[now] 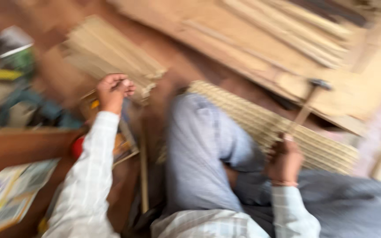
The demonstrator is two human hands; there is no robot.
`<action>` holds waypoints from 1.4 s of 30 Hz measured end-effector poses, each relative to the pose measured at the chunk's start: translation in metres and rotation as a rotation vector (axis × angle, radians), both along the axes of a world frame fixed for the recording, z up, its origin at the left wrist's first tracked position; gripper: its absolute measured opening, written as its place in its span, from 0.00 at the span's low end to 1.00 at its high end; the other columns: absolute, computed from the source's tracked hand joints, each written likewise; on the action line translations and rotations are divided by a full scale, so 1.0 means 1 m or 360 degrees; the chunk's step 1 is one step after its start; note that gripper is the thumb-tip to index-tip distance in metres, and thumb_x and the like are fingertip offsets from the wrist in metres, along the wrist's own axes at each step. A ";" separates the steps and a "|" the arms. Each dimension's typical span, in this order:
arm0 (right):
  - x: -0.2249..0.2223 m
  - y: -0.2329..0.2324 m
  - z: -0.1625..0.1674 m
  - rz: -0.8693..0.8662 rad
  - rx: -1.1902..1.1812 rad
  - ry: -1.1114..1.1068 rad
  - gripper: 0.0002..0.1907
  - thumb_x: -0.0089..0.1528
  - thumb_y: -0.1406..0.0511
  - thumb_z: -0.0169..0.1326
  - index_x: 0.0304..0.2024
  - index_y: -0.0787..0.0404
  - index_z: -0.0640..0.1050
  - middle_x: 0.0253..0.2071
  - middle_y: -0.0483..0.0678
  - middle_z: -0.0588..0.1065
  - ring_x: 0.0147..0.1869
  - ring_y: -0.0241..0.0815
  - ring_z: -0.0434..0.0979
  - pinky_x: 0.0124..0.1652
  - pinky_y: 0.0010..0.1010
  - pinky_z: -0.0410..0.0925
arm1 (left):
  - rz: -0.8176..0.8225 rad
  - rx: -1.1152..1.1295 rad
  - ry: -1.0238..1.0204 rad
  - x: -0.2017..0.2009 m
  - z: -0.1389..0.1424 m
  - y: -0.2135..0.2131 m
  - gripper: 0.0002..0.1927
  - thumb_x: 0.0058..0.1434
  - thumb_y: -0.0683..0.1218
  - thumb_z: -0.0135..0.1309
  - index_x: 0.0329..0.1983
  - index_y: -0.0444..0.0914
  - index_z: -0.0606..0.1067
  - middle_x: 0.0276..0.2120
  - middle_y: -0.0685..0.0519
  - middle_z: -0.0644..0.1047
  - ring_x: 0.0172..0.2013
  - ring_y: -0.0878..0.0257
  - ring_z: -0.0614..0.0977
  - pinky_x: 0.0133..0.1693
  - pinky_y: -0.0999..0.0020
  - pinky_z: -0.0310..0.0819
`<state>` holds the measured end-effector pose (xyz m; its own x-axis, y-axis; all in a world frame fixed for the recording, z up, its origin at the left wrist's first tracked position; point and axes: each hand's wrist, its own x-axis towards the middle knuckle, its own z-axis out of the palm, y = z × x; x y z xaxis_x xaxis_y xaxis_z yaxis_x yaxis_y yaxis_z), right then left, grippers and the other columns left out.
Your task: The person sits on a floor mat and repeatedly picks up thin wooden sticks, places them on a workbench, and hammers nails into them. The person handles the sticks one at a time, using a hammer to drive nails into each stick before moving to the next.
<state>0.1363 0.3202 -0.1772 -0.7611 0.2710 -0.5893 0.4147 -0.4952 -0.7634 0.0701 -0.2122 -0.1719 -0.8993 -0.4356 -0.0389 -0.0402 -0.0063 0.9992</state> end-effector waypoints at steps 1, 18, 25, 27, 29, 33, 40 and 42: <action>0.000 -0.001 0.000 -0.0027 0.0059 0.0015 0.16 0.69 0.54 0.51 0.46 0.59 0.77 0.25 0.42 0.68 0.22 0.33 0.64 0.22 0.25 0.59 | -0.0126 0.0024 0.0080 -0.016 0.015 0.028 0.06 0.69 0.35 0.55 0.48 0.32 0.74 0.37 0.45 0.81 0.34 0.60 0.84 0.37 0.67 0.83; -0.004 -0.003 0.002 -0.0043 0.0044 0.0050 0.17 0.69 0.57 0.50 0.48 0.64 0.79 0.26 0.45 0.74 0.22 0.34 0.70 0.21 0.25 0.64 | -0.0992 -0.1013 0.0834 -0.188 -0.008 0.432 0.08 0.54 0.34 0.60 0.30 0.36 0.73 0.34 0.48 0.76 0.39 0.49 0.79 0.41 0.54 0.74; -0.005 -0.007 0.009 -0.0033 0.0109 0.0005 0.19 0.69 0.56 0.51 0.50 0.64 0.80 0.26 0.44 0.74 0.23 0.33 0.71 0.22 0.24 0.65 | -0.0881 -0.0953 0.0571 -0.184 -0.024 0.439 0.07 0.57 0.36 0.61 0.32 0.38 0.74 0.34 0.51 0.77 0.40 0.53 0.80 0.42 0.58 0.75; -0.005 -0.007 0.010 -0.0019 0.0115 0.0019 0.19 0.69 0.56 0.51 0.50 0.64 0.80 0.26 0.44 0.74 0.24 0.33 0.71 0.23 0.24 0.65 | -0.0870 -0.0959 0.0635 -0.184 -0.021 0.440 0.07 0.57 0.36 0.61 0.32 0.37 0.74 0.35 0.52 0.77 0.41 0.53 0.80 0.43 0.58 0.75; -0.005 -0.007 0.011 -0.0017 0.0115 0.0020 0.19 0.69 0.55 0.51 0.50 0.64 0.80 0.26 0.44 0.74 0.24 0.33 0.71 0.23 0.24 0.65 | -0.0855 -0.0975 0.0656 -0.183 -0.019 0.440 0.07 0.57 0.36 0.61 0.32 0.38 0.74 0.35 0.52 0.77 0.41 0.53 0.79 0.43 0.58 0.75; -0.006 -0.008 0.010 -0.0030 0.0108 0.0010 0.19 0.68 0.55 0.51 0.50 0.64 0.80 0.25 0.44 0.74 0.23 0.33 0.71 0.22 0.24 0.65 | -0.0841 -0.0983 0.0634 -0.181 -0.017 0.440 0.06 0.58 0.37 0.61 0.32 0.38 0.75 0.35 0.52 0.78 0.42 0.52 0.79 0.44 0.57 0.74; -0.004 -0.007 0.008 -0.0031 0.0163 0.0000 0.19 0.69 0.56 0.51 0.49 0.65 0.79 0.25 0.44 0.74 0.23 0.32 0.70 0.21 0.23 0.63 | -0.0834 -0.1029 0.0613 -0.181 -0.018 0.441 0.05 0.58 0.36 0.60 0.33 0.38 0.75 0.35 0.52 0.77 0.41 0.53 0.79 0.45 0.57 0.74; -0.004 -0.007 0.008 -0.0055 0.0191 0.0036 0.18 0.69 0.56 0.51 0.48 0.65 0.79 0.24 0.44 0.73 0.22 0.31 0.69 0.20 0.23 0.61 | -0.0853 -0.1058 0.0626 -0.181 -0.019 0.442 0.05 0.59 0.37 0.60 0.33 0.38 0.76 0.35 0.53 0.78 0.42 0.54 0.78 0.46 0.59 0.74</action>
<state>0.1322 0.3133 -0.1691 -0.7627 0.3651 -0.5339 0.3811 -0.4133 -0.8270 -0.1111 0.2293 -0.1909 -0.8821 0.2169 0.4181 0.4687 0.4921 0.7336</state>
